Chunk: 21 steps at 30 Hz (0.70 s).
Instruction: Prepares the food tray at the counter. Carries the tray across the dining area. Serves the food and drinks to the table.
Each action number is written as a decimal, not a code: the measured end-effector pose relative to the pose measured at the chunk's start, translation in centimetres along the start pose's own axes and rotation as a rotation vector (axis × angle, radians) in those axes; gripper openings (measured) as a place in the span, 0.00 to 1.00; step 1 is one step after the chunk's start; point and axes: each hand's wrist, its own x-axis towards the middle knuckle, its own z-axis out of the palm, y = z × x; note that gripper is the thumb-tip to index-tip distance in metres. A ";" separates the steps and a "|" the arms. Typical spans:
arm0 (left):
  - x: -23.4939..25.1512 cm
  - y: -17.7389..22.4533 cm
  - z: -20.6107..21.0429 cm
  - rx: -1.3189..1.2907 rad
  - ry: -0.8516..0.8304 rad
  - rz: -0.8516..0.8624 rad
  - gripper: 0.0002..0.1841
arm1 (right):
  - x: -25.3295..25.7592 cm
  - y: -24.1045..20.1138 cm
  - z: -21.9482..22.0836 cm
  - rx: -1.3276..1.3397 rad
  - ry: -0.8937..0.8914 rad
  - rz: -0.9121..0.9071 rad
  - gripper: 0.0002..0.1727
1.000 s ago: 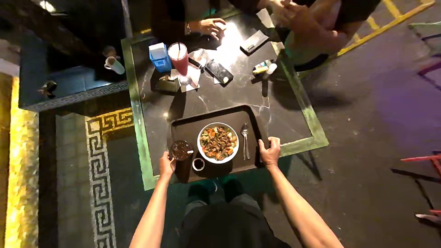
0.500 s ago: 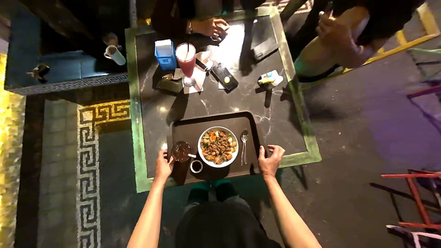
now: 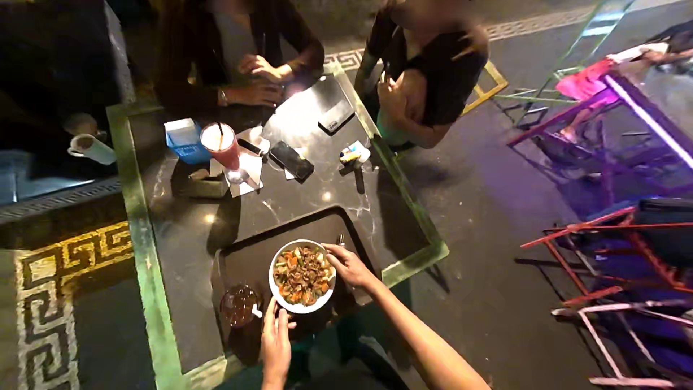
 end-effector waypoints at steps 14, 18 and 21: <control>-0.1 5.1 6.9 -0.105 0.228 -0.041 0.26 | 0.9 -0.5 -6.6 0.149 -0.127 -0.032 0.28; 2.8 8.6 11.1 -0.102 0.161 0.034 0.27 | 2.5 -1.2 -12.6 0.138 -0.078 -0.042 0.29; 6.5 11.3 14.3 -0.081 0.103 0.073 0.27 | 4.7 -0.9 -16.5 0.149 -0.026 -0.025 0.28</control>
